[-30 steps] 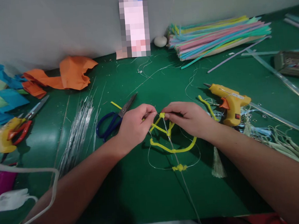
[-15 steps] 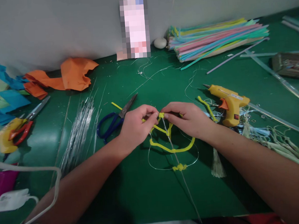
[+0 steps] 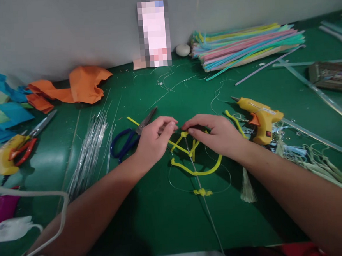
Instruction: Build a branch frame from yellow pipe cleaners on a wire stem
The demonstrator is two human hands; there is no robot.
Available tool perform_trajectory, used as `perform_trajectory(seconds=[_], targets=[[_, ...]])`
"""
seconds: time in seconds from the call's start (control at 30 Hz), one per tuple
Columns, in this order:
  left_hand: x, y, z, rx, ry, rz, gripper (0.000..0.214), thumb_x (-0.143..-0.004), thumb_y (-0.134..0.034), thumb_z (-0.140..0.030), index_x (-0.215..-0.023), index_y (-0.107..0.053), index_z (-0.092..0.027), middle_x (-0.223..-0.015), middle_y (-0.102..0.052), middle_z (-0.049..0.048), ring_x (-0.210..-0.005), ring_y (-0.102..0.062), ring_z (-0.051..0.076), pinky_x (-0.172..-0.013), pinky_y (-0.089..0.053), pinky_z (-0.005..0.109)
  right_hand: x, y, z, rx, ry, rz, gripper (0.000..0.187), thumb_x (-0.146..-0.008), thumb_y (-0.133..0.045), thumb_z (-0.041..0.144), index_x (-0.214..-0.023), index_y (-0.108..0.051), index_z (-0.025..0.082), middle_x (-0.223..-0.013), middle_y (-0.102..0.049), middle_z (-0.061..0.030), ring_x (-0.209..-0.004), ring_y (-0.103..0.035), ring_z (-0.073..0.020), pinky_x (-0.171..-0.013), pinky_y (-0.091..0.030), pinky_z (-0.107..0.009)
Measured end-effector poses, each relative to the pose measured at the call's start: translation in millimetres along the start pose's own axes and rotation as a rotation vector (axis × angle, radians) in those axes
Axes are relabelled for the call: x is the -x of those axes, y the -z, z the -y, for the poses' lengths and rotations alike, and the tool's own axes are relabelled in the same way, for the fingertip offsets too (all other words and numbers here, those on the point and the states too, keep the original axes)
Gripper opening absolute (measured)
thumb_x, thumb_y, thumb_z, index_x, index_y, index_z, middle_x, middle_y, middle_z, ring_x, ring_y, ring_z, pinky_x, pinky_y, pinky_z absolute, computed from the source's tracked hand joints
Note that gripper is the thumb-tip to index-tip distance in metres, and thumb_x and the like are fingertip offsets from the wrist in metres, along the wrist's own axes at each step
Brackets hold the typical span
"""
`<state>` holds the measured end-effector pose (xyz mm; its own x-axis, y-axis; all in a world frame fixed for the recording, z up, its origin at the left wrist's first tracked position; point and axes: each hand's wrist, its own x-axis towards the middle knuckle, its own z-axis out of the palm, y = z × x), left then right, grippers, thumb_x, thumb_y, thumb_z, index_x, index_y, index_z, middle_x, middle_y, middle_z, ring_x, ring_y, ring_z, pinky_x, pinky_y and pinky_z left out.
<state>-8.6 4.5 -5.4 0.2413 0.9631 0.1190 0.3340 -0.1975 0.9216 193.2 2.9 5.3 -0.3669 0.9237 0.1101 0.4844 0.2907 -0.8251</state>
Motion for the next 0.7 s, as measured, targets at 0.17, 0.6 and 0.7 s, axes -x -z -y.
perform_trajectory(seconds=[0.17, 0.6, 0.7], targets=[[0.5, 1.2, -2.8, -0.057, -0.014, -0.015, 0.019, -0.094, -0.055, -0.033, -0.1, -0.066, -0.019, -0.098, -0.074, 0.0063, -0.09, -0.07, 0.017, -0.083, -0.056, 0.032, -1.4, 2.8, 1.2, -0.164, -0.12, -0.019, 0.023, -0.083, -0.058, 0.019, -0.098, -0.075, 0.021, -0.098, -0.077, -0.0033, -0.09, -0.07, -0.0191, -0.083, -0.054, -0.034], [-2.0, 4.5, -14.6, -0.182, -0.032, 0.095, 0.012, -0.087, -0.065, -0.029, -0.091, -0.07, -0.018, -0.089, -0.075, 0.003, -0.081, -0.068, 0.016, -0.073, -0.054, 0.027, -2.5, 1.7, -2.7, -0.118, -0.084, 0.005, 0.022, -0.082, -0.058, 0.017, -0.096, -0.075, 0.021, -0.093, -0.076, -0.0024, -0.088, -0.07, -0.0184, -0.082, -0.055, -0.033], [-1.9, 4.3, -14.7, -0.17, -0.015, 0.12, 0.011, -0.087, -0.065, -0.026, -0.09, -0.07, -0.018, -0.087, -0.075, 0.0023, -0.077, -0.068, 0.014, -0.069, -0.054, 0.025, -1.7, 1.2, -3.4, -0.077, -0.055, 0.012, 0.024, -0.084, -0.056, 0.016, -0.097, -0.074, 0.021, -0.095, -0.076, -0.0024, -0.09, -0.07, -0.0179, -0.081, -0.055, -0.031]])
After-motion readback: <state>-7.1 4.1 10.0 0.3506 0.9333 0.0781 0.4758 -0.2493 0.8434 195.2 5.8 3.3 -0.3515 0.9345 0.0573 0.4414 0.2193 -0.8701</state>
